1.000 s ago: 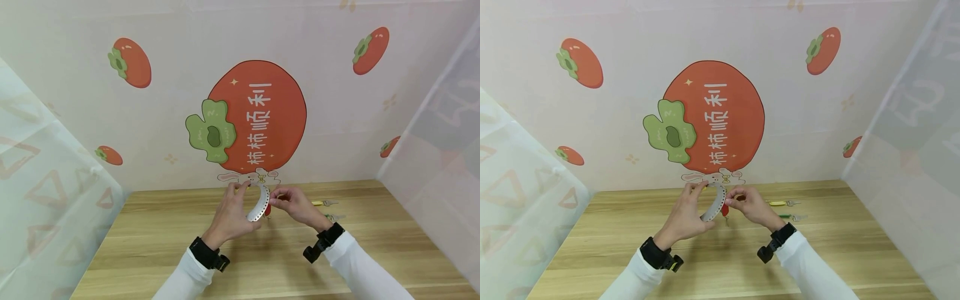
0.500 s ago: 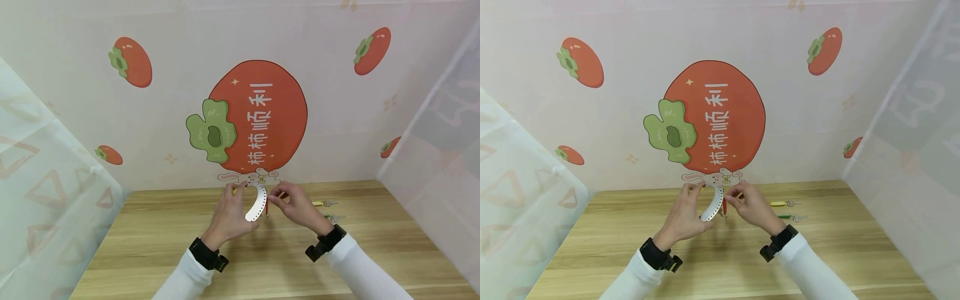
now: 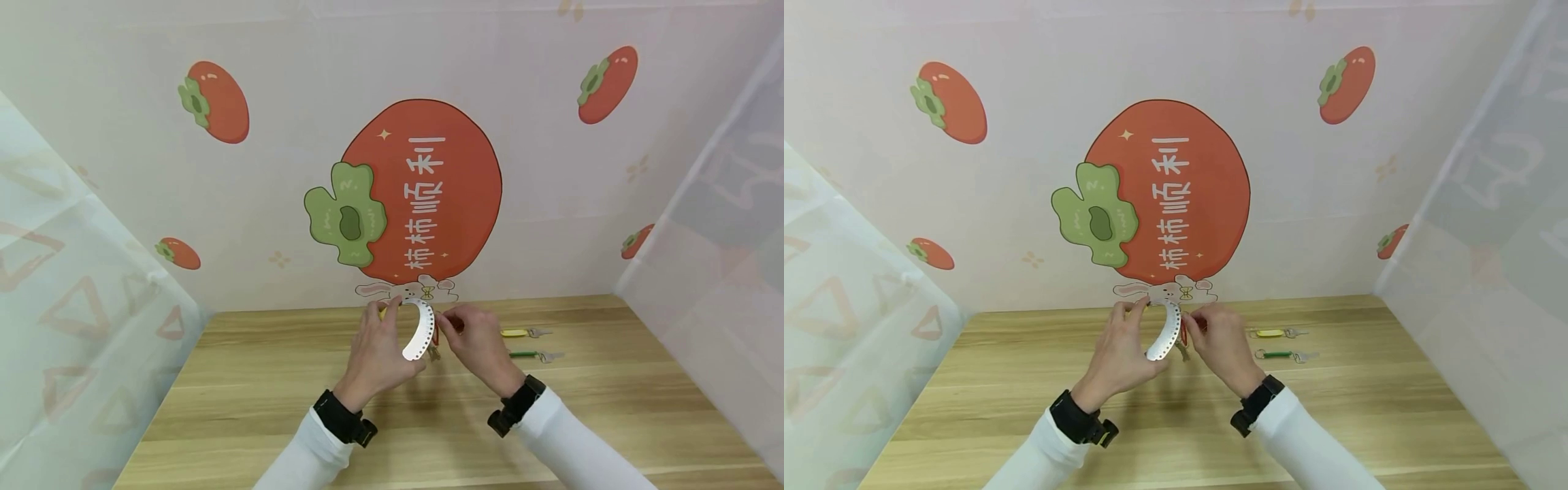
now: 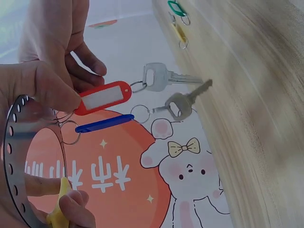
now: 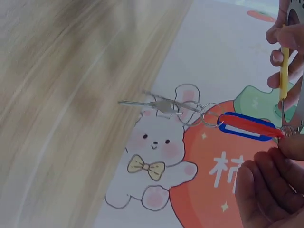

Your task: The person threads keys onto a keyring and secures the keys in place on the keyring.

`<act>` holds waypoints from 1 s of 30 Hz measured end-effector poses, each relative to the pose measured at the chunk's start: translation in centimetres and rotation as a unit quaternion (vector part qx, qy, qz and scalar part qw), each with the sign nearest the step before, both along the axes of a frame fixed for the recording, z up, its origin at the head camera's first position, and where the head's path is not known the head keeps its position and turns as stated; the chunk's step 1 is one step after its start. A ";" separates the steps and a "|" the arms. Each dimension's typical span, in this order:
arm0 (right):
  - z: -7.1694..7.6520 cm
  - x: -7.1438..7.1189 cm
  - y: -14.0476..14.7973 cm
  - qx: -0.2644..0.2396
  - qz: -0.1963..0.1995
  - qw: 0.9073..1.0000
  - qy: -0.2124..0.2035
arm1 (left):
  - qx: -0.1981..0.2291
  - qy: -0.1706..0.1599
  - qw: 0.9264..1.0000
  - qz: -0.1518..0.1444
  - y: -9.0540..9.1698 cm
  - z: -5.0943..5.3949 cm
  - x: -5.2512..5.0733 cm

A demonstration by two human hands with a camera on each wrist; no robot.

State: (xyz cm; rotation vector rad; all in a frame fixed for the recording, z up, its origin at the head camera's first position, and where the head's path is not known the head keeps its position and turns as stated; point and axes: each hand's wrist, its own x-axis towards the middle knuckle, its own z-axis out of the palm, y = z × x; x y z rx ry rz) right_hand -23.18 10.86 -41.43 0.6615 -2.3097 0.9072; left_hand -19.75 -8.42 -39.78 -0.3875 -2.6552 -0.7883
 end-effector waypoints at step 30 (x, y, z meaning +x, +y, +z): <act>-1.3 -1.2 1.4 0.119 0.060 0.975 0.180 | 0.008 -0.047 0.998 -0.036 -0.1 -0.3 -0.1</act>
